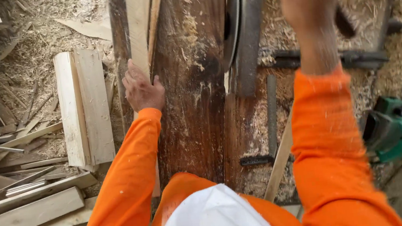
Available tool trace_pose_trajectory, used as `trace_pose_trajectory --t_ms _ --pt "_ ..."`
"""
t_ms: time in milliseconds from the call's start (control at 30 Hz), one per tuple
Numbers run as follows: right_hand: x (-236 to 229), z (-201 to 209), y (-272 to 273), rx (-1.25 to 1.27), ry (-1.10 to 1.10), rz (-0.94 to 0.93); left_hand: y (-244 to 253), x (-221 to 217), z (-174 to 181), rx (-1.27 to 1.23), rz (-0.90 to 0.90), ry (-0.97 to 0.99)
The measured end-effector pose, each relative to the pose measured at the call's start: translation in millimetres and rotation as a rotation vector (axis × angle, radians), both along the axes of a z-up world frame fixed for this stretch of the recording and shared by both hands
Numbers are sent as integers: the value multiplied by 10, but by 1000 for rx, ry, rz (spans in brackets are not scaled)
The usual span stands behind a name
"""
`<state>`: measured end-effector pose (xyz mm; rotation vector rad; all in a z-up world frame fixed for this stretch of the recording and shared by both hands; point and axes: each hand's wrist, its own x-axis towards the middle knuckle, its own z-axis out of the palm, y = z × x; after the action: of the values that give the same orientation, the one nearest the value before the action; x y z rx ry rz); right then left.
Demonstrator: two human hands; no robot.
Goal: Sorting and organizing thin wooden strips on a workbench.
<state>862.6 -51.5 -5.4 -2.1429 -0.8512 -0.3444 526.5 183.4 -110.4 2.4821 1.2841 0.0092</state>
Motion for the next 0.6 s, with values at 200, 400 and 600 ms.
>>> trace_pose_trajectory --t_ms 200,400,600 --pt "-1718 -53 -1965 -53 89 -336 82 -18 -86 33 11 -103" --pt "-2945 -847 -3437 -475 352 -980 81 -107 497 -70 177 -252" --pt "-3219 -1062 -3634 -629 -165 -869 -171 -333 1270 53 -71 -909"
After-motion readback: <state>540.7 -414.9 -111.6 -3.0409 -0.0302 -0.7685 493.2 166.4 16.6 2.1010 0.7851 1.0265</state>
